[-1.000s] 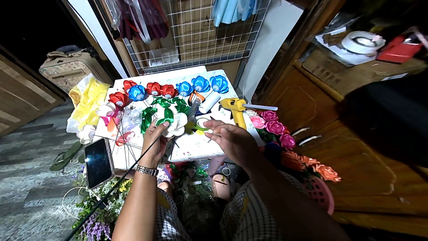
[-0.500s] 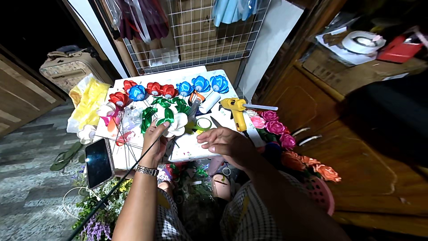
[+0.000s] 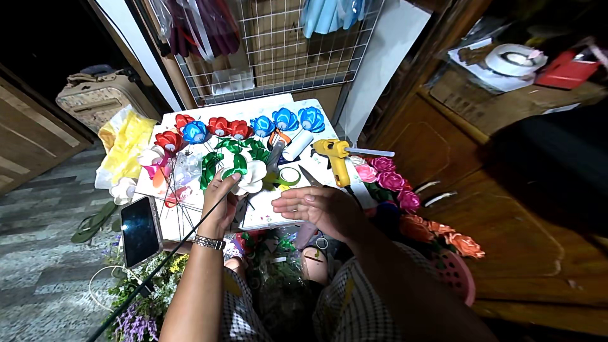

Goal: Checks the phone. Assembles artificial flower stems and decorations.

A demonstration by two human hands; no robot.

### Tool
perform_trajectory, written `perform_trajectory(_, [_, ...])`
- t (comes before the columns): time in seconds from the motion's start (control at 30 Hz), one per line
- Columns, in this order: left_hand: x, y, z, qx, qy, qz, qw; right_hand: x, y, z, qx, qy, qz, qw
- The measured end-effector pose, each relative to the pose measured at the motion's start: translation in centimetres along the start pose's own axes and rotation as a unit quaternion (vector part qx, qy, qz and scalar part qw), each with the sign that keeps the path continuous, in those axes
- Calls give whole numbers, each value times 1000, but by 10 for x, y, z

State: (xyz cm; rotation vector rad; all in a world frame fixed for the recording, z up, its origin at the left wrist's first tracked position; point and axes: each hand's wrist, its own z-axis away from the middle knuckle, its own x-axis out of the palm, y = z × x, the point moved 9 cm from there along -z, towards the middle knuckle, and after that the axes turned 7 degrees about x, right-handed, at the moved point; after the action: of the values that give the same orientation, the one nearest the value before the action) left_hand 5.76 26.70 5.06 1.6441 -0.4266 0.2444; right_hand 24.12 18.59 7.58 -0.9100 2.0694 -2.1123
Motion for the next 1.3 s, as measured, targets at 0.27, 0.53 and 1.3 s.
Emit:
perform_trajectory(0.27, [1, 0, 1, -1, -1, -3, 1000, 10, -4, 4, -2, 2, 214, 977])
perform_trajectory(0.53, [2, 0, 1, -5, 2, 10, 1000, 12, 11, 3, 48, -28, 147, 988])
perform_trajectory(1.3, [22, 19, 9, 160, -89, -181, 966, 30, 32, -2, 99, 14, 44, 994])
